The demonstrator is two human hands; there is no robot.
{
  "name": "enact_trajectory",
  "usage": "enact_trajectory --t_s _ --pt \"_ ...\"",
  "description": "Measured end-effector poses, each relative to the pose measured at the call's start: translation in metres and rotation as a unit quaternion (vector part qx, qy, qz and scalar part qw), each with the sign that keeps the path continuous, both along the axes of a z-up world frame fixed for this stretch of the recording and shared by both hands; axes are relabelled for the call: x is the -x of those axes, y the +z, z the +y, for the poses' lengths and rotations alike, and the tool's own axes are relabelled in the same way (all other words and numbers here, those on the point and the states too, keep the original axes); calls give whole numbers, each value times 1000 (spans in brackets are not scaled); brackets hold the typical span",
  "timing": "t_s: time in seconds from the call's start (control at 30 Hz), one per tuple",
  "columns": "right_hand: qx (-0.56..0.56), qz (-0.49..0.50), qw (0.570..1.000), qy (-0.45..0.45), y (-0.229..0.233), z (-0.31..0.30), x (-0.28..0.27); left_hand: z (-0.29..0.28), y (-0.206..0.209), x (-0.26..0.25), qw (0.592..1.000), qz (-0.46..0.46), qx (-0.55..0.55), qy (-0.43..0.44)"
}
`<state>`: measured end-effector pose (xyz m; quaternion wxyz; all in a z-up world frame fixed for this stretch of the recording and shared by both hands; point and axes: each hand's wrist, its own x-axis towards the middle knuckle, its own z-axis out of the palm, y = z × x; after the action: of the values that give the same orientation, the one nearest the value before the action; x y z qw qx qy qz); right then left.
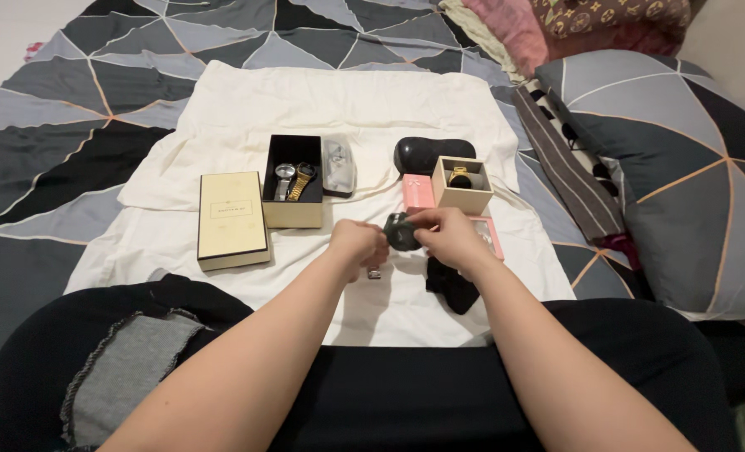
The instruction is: The person sits on a bed and organizes personal accessories. They place a black cloth into a box, then pick up eyeglasses and wipe them with the cloth before putting the glasses into a case. They open a box containing watches, remove a watch, and fasten it onto their wrist.
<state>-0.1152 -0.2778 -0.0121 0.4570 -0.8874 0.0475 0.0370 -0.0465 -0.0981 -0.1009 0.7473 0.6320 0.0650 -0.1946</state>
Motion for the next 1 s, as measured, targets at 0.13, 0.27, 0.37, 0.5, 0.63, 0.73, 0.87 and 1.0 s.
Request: enact_trajectory --t_s 0.13,0.27,0.37,0.5,0.63,0.73,0.87,1.0 --pt "109 -88 987 79 -9 -1 -5 1 -3 6 999 29 -31 -33" --pt "151 -125 976 92 -25 -6 -9 1 4 12 995 52 -78 -19" --pt "162 -132 975 81 -37 -4 -12 -2 8 15 996 52 -72 -7" --pt "170 -128 974 79 -39 -2 -17 -1 16 16 997 52 -52 -4" --pt "109 -112 986 60 -22 3 -25 24 40 1 990 -76 -105 55" --pt "72 -131 988 35 -4 25 -37 67 68 -26 949 -179 -200 164" --pt "1 -112 992 60 20 62 -62 104 88 -68 908 -170 -315 219" --pt "-81 -80 990 82 21 88 -76 105 83 -110 874 -128 -453 121"
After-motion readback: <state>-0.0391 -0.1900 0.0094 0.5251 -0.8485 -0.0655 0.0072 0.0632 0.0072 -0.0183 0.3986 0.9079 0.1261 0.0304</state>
